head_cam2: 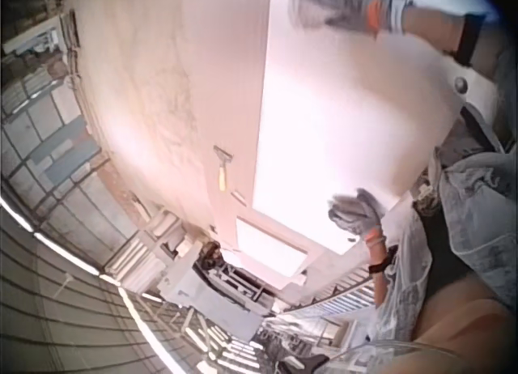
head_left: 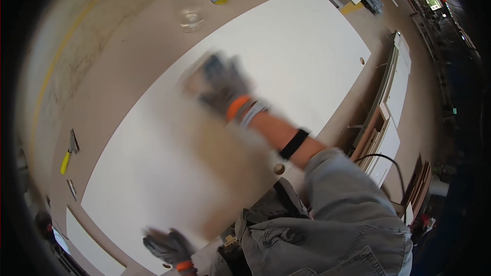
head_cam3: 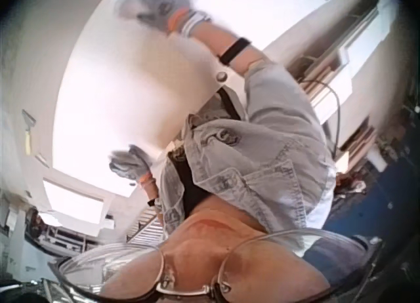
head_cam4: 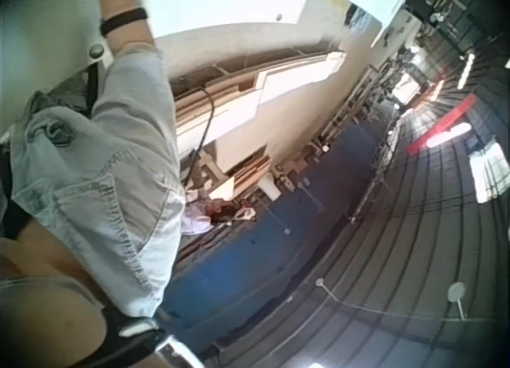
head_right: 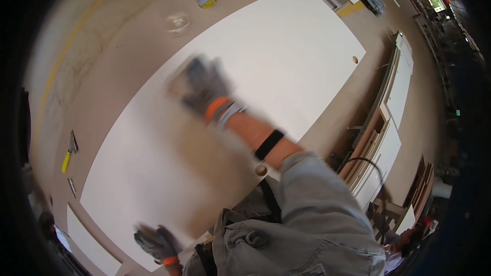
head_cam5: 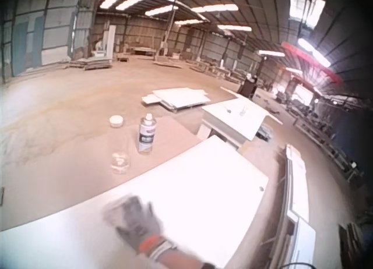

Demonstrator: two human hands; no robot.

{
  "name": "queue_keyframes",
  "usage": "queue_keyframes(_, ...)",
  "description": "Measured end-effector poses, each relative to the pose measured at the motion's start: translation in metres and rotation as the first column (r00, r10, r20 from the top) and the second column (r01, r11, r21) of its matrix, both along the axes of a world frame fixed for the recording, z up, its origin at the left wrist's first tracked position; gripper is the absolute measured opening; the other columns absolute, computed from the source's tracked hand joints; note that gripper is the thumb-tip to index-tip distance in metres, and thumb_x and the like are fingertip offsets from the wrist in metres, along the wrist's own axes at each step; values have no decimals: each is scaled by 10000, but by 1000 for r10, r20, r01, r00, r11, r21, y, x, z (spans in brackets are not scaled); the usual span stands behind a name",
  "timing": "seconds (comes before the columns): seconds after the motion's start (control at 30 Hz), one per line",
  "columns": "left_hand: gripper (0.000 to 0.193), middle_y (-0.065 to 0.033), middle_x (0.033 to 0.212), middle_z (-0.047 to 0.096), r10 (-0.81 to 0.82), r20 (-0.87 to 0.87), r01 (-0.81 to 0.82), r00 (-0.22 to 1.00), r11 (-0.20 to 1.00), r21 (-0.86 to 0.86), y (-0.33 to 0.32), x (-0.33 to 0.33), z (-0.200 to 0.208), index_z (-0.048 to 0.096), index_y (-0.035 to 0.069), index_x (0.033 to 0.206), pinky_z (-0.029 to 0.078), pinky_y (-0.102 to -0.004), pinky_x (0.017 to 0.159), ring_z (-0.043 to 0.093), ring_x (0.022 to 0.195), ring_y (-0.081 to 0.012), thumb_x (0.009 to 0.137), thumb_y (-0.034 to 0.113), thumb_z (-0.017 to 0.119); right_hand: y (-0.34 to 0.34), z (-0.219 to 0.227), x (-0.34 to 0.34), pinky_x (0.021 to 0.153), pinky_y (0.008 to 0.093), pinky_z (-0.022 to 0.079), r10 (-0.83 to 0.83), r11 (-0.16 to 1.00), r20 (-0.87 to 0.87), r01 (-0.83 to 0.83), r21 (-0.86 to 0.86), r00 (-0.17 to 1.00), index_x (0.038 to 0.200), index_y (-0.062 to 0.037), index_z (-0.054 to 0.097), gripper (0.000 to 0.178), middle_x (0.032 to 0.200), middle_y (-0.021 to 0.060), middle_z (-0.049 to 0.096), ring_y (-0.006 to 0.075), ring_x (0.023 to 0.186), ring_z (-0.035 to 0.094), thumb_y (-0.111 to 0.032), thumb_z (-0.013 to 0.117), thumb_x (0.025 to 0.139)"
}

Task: The recorder cleans and prepares white wood panels using a cloth, liquid, and a scraper tool.

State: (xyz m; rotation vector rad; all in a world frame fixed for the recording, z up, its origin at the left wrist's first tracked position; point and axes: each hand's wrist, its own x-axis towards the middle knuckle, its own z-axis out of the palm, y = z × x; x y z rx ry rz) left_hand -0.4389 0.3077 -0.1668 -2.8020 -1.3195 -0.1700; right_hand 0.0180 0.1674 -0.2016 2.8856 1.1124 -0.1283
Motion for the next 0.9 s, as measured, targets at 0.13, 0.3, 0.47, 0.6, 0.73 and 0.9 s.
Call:
queue_keyframes(0.13,806,-272,1403,335,-252,122,272,960,944,-190,-95,89,4,331,-38,1375,256,-553,1056,312,1287,-456,801,438,637,-202,-26,144,1108,559,118,-483,865,260,501,-5,836,1442,-35,255,758,1513,159,215,318,1416,138,-570,310,908)
queue_keyframes(0.3,952,-286,1428,265,-511,25,498,859,826,-263,-137,153,10,263,-55,1374,182,-593,1062,223,1326,-472,729,522,660,-344,-14,143,1115,528,134,-690,721,175,688,82,703,1437,-8,239,808,1504,198,205,340,1406,161,-602,310,894)
queue_keyframes(0.47,1250,-301,1482,84,-548,-274,445,790,821,-358,-141,164,18,47,-79,1418,56,-603,1085,29,1387,-469,603,585,723,-244,21,24,1113,530,136,-303,952,44,305,-34,952,1388,8,318,860,1438,194,325,323,1375,231,-598,485,802)
queue_keyframes(0.6,1323,-301,1490,41,-570,-341,447,747,811,-377,-143,168,21,-12,-70,1428,32,-589,1096,-13,1393,-463,552,523,782,-171,58,-74,1143,496,113,308,946,-490,-208,248,815,1351,-18,383,782,1425,162,347,272,1390,215,-426,667,746)
queue_keyframes(0.73,1195,-290,1493,54,-552,-386,467,739,833,-296,-146,160,6,1,-65,1433,44,-582,1101,6,1395,-458,653,456,742,-196,30,-116,1153,504,74,466,791,-458,-124,599,757,1337,-32,411,768,1475,162,287,267,1402,194,-397,686,719)
queue_keyframes(0.9,887,-283,1482,117,-492,-239,478,837,870,-118,-159,144,-3,69,-70,1431,89,-594,1079,77,1381,-469,802,241,612,-292,3,15,1123,522,149,-281,960,161,278,41,946,1352,-44,413,680,1431,155,368,308,1367,269,-443,550,819)
